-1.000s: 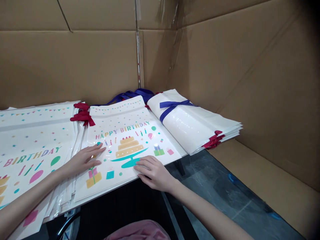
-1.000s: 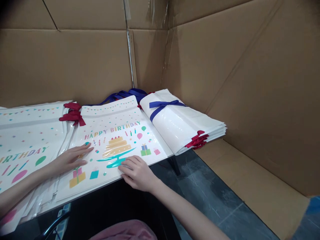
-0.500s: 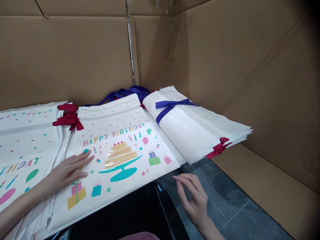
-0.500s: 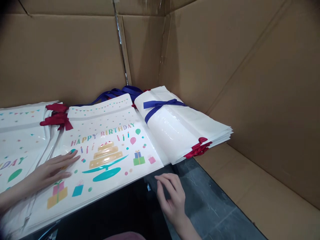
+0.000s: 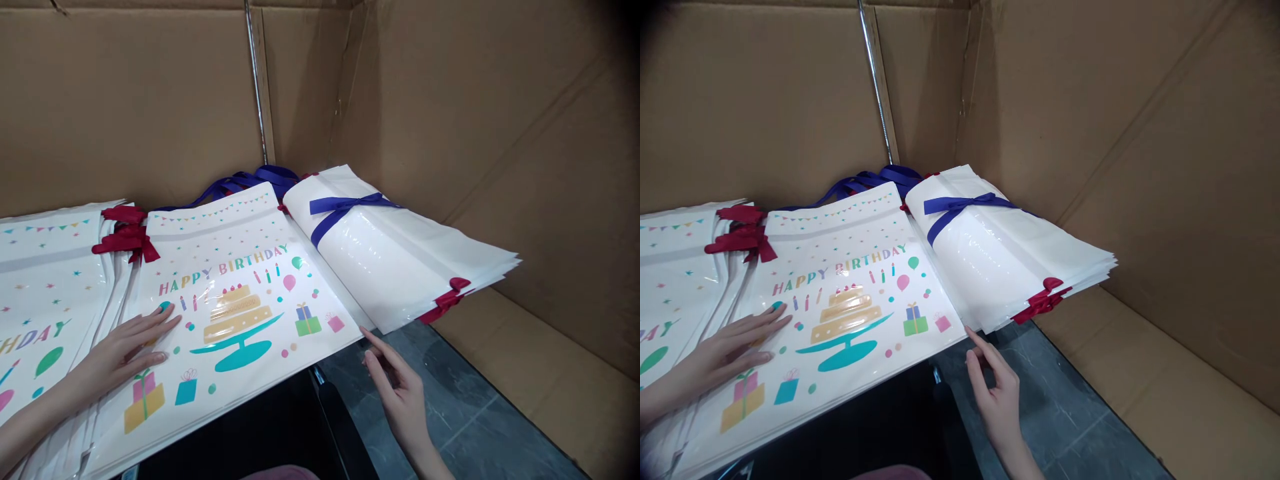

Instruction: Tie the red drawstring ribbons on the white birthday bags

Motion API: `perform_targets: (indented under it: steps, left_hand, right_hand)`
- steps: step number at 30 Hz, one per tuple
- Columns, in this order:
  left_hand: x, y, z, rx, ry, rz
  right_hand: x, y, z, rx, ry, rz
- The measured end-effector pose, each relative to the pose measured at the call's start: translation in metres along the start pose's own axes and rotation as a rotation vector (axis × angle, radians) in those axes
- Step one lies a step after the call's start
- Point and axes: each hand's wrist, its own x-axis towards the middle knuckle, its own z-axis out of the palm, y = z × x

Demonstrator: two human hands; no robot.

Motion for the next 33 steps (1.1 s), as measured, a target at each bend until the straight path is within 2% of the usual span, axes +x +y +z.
perform_targets:
  steps: [11, 18, 25, 33]
  left_hand:
    - [0.001, 0.007, -0.004, -0.026, 0.005, -0.007]
    - [0.002, 0.006, -0.003, -0.028, -0.007, -0.029]
    - [0.002, 0.006, -0.002, -0.056, -0.009, -0.021]
    - [0.002, 0.003, 0.0, -0.068, 0.024, 0.0]
  right_hand:
    - [0.012, -0.012, 0.003, -0.003, 0.016, 0.001]
    - [0.012, -0.016, 0.011, -0.053, 0.062, 0.088]
    - [0.014, -0.022, 0.019, 0.217, 0.106, 0.25]
    - [0.012, -0.027, 0.027, 0.407, 0.169, 0.324]
